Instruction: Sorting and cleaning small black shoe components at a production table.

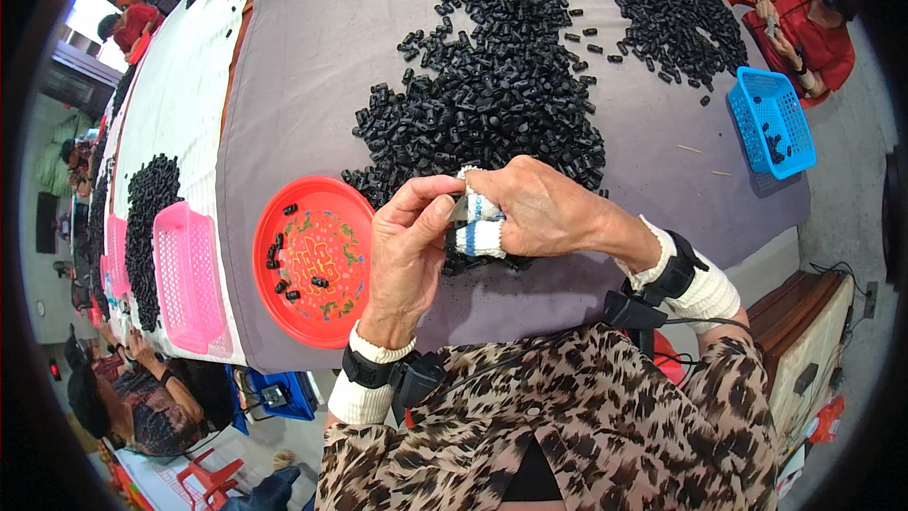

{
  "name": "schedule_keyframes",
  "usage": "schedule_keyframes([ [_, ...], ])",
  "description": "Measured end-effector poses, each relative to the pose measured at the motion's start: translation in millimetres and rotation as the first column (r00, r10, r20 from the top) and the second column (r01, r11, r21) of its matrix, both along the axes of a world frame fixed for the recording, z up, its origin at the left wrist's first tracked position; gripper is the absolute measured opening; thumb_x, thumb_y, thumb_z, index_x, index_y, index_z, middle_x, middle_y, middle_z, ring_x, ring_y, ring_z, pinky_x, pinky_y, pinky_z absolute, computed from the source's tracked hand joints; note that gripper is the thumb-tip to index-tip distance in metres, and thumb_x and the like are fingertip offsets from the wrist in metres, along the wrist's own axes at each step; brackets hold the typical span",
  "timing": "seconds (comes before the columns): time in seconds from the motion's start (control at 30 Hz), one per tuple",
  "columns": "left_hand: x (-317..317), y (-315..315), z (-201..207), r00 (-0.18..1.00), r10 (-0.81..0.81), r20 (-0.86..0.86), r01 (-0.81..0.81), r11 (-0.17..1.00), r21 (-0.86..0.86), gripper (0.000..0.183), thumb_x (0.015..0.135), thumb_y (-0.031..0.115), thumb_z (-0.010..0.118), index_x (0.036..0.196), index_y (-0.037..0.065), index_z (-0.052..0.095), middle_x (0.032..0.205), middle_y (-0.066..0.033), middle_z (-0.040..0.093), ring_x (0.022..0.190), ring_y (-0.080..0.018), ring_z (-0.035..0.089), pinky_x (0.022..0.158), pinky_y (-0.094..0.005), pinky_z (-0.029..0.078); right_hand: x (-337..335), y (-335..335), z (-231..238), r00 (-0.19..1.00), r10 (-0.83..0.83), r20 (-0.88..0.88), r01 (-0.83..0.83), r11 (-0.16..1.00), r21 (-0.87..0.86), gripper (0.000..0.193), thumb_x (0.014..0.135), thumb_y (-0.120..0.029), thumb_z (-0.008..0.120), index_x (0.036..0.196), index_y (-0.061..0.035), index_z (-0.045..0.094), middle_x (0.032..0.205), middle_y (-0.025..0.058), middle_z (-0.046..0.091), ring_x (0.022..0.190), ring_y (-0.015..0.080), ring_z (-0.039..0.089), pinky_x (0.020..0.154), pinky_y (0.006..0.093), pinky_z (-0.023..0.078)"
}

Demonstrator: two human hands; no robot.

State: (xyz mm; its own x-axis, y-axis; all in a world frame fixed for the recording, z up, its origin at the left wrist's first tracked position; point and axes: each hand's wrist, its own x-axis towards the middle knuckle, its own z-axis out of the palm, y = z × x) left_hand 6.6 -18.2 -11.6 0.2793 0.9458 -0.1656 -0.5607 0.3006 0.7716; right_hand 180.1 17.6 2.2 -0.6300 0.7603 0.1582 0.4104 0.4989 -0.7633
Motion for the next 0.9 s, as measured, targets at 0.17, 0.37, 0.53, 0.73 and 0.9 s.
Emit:
schedule_keyframes([
  [0.17,0,3,-6,0.998,0.025,0.061,-0.024,1.000,-0.020,0.021,0.086,0.010,0.058,0.105,0.000,0.056,0.093,-0.0048,0.061,0.083,-0.0109,0.058,0.077,-0.0249,0.047,-2,-3,5,0.998,-0.050,-0.034,0.048,0.998,-0.043,0.030,0.070,-0.022,0.070,0.077,0.0003,0.051,0.060,0.0125,0.056,0.051,0.0267,0.057,0.049,0.0343,0.042],
  [0.37,3,3,-5,0.970,0.008,0.243,0.001,0.999,-0.036,0.024,0.086,0.009,0.058,0.107,0.001,0.054,0.095,-0.0084,0.061,0.086,-0.0150,0.060,0.080,-0.0290,0.049,-4,-5,10,0.967,-0.184,-0.174,0.166,0.979,-0.116,0.030,0.068,-0.021,0.073,0.077,-0.0017,0.053,0.061,0.0091,0.058,0.051,0.0167,0.057,0.050,0.0285,0.044],
  [0.53,2,1,-3,0.995,0.023,0.097,-0.029,0.998,0.064,0.025,0.082,0.006,0.059,0.106,0.000,0.054,0.094,-0.0091,0.061,0.084,-0.0142,0.060,0.078,-0.0279,0.049,-5,-4,17,0.967,-0.180,-0.179,0.142,0.968,-0.207,0.034,0.065,-0.024,0.072,0.077,0.0016,0.052,0.064,0.0164,0.059,0.057,0.0300,0.061,0.052,0.0355,0.045],
  [0.73,5,5,1,0.993,0.063,0.101,-0.059,0.997,-0.042,0.021,0.085,0.006,0.057,0.104,-0.001,0.056,0.091,-0.0089,0.062,0.082,-0.0133,0.060,0.076,-0.0262,0.049,-6,-5,17,0.967,-0.209,-0.142,0.185,0.968,-0.167,0.033,0.065,-0.023,0.072,0.077,0.0017,0.053,0.065,0.0154,0.060,0.058,0.0297,0.061,0.052,0.0354,0.045],
  [0.9,4,2,-3,0.985,0.073,0.158,-0.066,0.997,-0.050,0.023,0.086,0.009,0.057,0.107,-0.001,0.056,0.092,-0.0086,0.063,0.082,-0.0136,0.061,0.077,-0.0265,0.050,-4,-2,11,0.972,-0.173,-0.159,0.150,0.977,-0.151,0.035,0.066,-0.025,0.072,0.076,0.0029,0.053,0.063,0.0169,0.059,0.057,0.0311,0.060,0.053,0.0364,0.045],
])
